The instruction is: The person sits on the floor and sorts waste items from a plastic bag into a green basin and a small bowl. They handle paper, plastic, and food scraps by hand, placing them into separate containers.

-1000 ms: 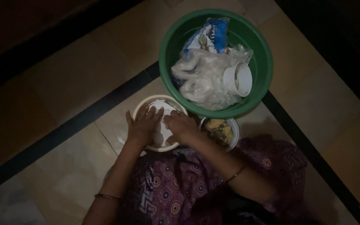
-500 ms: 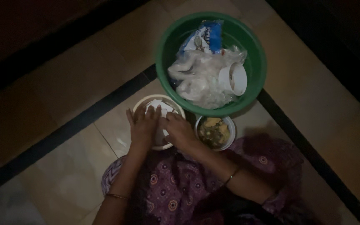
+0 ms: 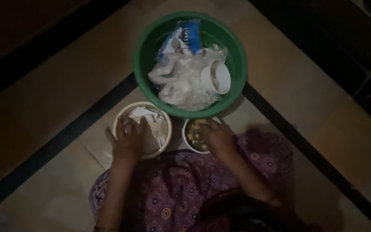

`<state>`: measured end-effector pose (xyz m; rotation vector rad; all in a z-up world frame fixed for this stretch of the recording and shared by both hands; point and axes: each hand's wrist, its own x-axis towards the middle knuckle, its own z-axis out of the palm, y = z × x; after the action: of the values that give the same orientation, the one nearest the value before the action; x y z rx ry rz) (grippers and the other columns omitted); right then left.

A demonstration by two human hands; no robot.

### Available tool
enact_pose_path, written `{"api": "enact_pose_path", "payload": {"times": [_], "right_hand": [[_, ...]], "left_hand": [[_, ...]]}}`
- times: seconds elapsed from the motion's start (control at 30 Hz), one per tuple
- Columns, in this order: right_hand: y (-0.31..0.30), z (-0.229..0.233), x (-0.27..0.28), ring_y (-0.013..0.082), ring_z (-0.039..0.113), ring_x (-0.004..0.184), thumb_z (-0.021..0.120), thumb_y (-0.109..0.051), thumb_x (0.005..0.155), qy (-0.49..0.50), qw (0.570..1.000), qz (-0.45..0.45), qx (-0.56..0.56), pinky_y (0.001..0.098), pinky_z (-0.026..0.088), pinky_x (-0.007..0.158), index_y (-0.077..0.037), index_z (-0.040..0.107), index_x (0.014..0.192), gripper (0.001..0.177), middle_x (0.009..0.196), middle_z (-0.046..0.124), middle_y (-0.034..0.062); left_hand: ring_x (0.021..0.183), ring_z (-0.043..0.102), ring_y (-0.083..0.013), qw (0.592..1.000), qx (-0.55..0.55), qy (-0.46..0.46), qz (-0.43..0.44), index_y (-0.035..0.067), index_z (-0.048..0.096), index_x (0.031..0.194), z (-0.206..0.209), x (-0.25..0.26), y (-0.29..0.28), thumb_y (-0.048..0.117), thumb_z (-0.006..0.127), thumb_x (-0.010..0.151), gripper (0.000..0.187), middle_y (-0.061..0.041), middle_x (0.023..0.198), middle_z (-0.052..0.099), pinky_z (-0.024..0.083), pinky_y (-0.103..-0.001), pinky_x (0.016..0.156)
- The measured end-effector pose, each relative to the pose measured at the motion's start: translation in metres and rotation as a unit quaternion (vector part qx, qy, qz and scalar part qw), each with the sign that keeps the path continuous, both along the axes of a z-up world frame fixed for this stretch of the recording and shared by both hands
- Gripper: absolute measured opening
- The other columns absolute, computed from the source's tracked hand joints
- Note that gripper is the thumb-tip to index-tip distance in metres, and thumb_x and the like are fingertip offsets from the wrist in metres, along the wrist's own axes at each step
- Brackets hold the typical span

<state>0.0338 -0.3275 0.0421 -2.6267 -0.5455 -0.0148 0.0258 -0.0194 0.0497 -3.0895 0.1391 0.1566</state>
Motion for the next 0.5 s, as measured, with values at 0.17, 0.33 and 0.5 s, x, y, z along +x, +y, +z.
{"api": "enact_pose_path", "payload": {"times": [0.17,0.33,0.5], "right_hand": [[0.014,-0.026,0.015,0.0430,0.065,0.103,0.079,-0.012,0.074,0.055,0.991,-0.004,-0.121,0.0503,0.054,0.084,-0.013,0.061,0.129,0.057,0.127,0.059,0.0190],[0.011,-0.024,0.001,0.0416,0.067,0.099,0.082,-0.018,0.074,-0.029,0.997,0.015,-0.065,0.0506,0.056,0.081,-0.013,0.057,0.126,0.058,0.124,0.060,0.0192],[0.008,-0.019,-0.010,0.0401,0.065,0.106,0.070,-0.008,0.081,0.167,0.979,-0.046,-0.112,0.0498,0.055,0.087,-0.019,0.052,0.144,0.067,0.144,0.053,0.0123]], "left_hand": [[0.151,0.020,-0.0422,0.992,-0.107,0.042,0.045,0.025,0.040,0.153,0.040,-0.002,-0.009,0.003,0.067,0.074,0.086,-0.020,0.161,0.033,0.013,-0.077,0.111],[0.129,0.056,-0.0433,0.932,-0.342,-0.110,-0.052,0.001,0.060,0.134,0.057,-0.026,-0.064,-0.004,0.059,0.081,0.053,-0.024,0.141,0.057,0.045,-0.051,0.110],[0.123,0.059,-0.0402,0.912,-0.390,0.127,0.004,0.006,0.050,0.144,0.042,-0.042,-0.138,-0.001,0.056,0.088,0.057,-0.020,0.139,0.058,0.051,-0.046,0.099]]}}
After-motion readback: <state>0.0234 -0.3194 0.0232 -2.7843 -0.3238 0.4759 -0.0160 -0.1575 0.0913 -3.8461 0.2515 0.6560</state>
